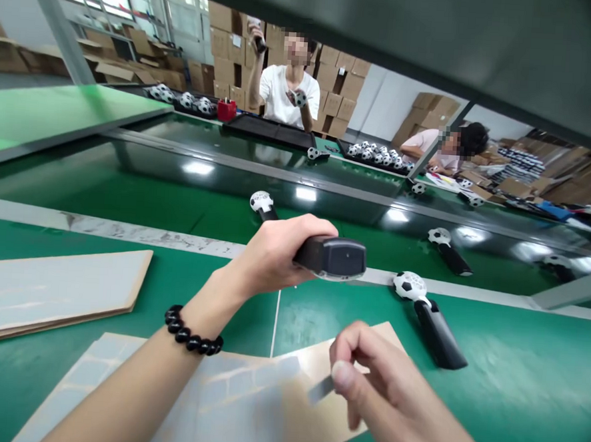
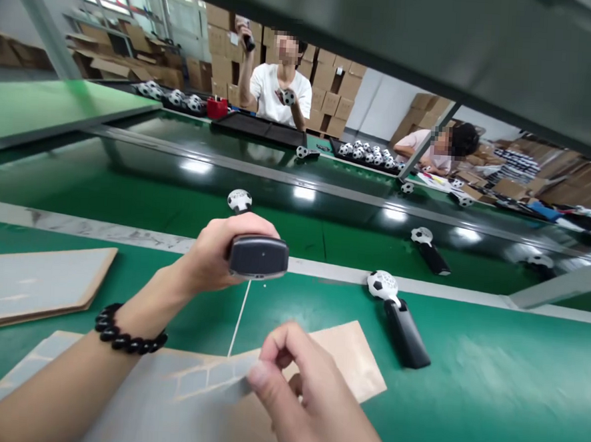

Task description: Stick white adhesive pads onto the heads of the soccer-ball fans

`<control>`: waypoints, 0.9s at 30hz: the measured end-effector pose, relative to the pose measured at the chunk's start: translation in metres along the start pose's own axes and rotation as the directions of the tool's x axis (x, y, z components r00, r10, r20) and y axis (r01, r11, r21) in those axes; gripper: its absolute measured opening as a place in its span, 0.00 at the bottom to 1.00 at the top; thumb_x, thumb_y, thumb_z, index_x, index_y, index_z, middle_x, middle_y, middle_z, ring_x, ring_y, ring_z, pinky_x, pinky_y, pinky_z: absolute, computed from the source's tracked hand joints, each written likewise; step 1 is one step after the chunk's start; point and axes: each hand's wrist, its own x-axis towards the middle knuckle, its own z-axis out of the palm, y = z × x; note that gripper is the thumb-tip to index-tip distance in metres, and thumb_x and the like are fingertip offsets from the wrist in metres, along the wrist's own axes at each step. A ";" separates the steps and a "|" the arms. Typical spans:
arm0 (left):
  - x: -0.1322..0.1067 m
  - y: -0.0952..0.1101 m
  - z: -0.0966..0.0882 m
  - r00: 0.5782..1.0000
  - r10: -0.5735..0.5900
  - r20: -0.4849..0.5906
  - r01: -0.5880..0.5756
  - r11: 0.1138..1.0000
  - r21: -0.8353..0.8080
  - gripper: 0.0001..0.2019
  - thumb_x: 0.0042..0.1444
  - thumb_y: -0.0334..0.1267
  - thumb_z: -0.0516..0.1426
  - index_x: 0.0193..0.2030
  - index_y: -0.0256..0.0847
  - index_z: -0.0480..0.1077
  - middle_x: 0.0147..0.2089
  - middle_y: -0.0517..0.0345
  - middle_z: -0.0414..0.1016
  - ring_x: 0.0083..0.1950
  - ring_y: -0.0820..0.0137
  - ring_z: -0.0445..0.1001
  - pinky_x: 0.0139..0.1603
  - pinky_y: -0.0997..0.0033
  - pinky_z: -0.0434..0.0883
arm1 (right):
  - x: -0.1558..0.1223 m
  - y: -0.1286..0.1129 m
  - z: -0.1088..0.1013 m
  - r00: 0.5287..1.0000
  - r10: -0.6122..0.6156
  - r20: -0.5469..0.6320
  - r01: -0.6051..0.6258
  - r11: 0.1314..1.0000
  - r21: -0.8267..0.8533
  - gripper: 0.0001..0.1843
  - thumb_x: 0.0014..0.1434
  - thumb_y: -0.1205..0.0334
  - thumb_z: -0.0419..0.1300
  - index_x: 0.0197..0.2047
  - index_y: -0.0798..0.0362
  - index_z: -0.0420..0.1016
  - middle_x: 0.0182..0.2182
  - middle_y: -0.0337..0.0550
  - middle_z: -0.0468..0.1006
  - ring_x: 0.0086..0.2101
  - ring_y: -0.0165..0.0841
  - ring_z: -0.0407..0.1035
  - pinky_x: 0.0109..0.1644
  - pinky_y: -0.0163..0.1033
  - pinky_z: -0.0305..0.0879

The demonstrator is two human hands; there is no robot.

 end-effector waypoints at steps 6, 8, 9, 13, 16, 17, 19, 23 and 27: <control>0.004 0.001 -0.011 1.000 0.012 -0.029 -0.012 1.000 0.021 0.12 0.58 0.29 0.60 0.48 0.40 0.67 0.40 0.51 0.81 0.38 0.68 0.81 0.38 0.72 0.78 | 0.010 -0.058 0.000 0.934 -0.211 -0.289 0.298 0.907 0.299 0.18 0.53 0.47 0.75 0.28 0.49 0.75 0.21 0.31 0.74 0.19 0.23 0.69 0.23 0.26 0.69; 0.005 0.000 -0.013 0.999 0.037 -0.032 -0.035 0.998 0.042 0.11 0.59 0.29 0.59 0.48 0.40 0.67 0.39 0.52 0.81 0.37 0.68 0.81 0.37 0.73 0.77 | 0.019 -0.061 -0.003 0.869 -0.355 -0.345 0.433 0.882 0.183 0.11 0.56 0.55 0.73 0.30 0.48 0.78 0.22 0.31 0.76 0.19 0.25 0.72 0.24 0.27 0.73; 0.006 0.000 -0.014 0.999 0.044 -0.027 -0.043 0.998 0.055 0.10 0.60 0.29 0.59 0.47 0.40 0.67 0.38 0.52 0.81 0.36 0.68 0.81 0.37 0.73 0.77 | 0.023 -0.062 -0.004 0.845 -0.417 -0.335 0.477 0.871 0.119 0.08 0.58 0.58 0.72 0.30 0.48 0.79 0.22 0.32 0.76 0.19 0.26 0.73 0.24 0.27 0.74; 0.009 0.001 -0.017 0.997 0.071 0.009 -0.072 0.994 0.079 0.08 0.61 0.29 0.58 0.46 0.40 0.68 0.38 0.53 0.82 0.37 0.69 0.82 0.37 0.74 0.77 | 0.036 -0.061 -0.010 0.814 -0.506 -0.287 0.525 0.851 -0.010 0.06 0.58 0.61 0.70 0.30 0.49 0.80 0.21 0.35 0.79 0.18 0.28 0.74 0.22 0.29 0.74; 0.011 0.001 -0.018 0.995 0.101 0.022 -0.102 0.992 0.076 0.09 0.61 0.28 0.58 0.47 0.41 0.67 0.39 0.54 0.82 0.37 0.68 0.82 0.38 0.74 0.78 | 0.036 -0.061 -0.011 0.836 -0.472 -0.279 0.495 0.869 0.014 0.06 0.57 0.62 0.70 0.28 0.49 0.80 0.20 0.35 0.78 0.17 0.29 0.74 0.21 0.29 0.75; 0.011 0.001 -0.018 0.994 0.108 0.028 -0.110 0.991 0.075 0.09 0.61 0.29 0.58 0.47 0.41 0.67 0.39 0.54 0.82 0.37 0.68 0.82 0.38 0.73 0.78 | 0.035 -0.062 -0.011 0.851 -0.445 -0.279 0.475 0.878 0.048 0.07 0.56 0.62 0.71 0.28 0.49 0.80 0.20 0.34 0.78 0.17 0.28 0.74 0.21 0.29 0.75; 0.011 0.001 -0.018 0.993 0.107 0.040 -0.109 0.992 0.065 0.08 0.61 0.29 0.57 0.47 0.41 0.67 0.39 0.54 0.82 0.37 0.68 0.82 0.38 0.74 0.78 | 0.033 -0.062 -0.010 0.883 -0.381 -0.273 0.429 0.893 0.140 0.07 0.55 0.63 0.71 0.27 0.48 0.80 0.20 0.33 0.78 0.18 0.27 0.74 0.23 0.27 0.75; 0.011 0.001 -0.017 0.992 0.111 0.054 -0.113 0.992 0.051 0.08 0.62 0.30 0.56 0.47 0.42 0.67 0.38 0.53 0.82 0.36 0.68 0.81 0.37 0.73 0.78 | 0.033 -0.062 -0.011 0.924 -0.315 -0.217 0.365 0.895 0.256 0.08 0.55 0.62 0.72 0.26 0.48 0.80 0.19 0.31 0.77 0.18 0.26 0.75 0.25 0.25 0.75; 0.011 0.002 -0.017 0.991 0.113 0.068 -0.117 0.992 0.048 0.07 0.62 0.30 0.57 0.47 0.41 0.67 0.38 0.53 0.81 0.36 0.68 0.81 0.36 0.73 0.78 | 0.034 -0.061 -0.011 0.914 -0.330 -0.237 0.383 0.895 0.230 0.08 0.55 0.63 0.72 0.26 0.48 0.80 0.19 0.32 0.77 0.19 0.26 0.75 0.24 0.25 0.75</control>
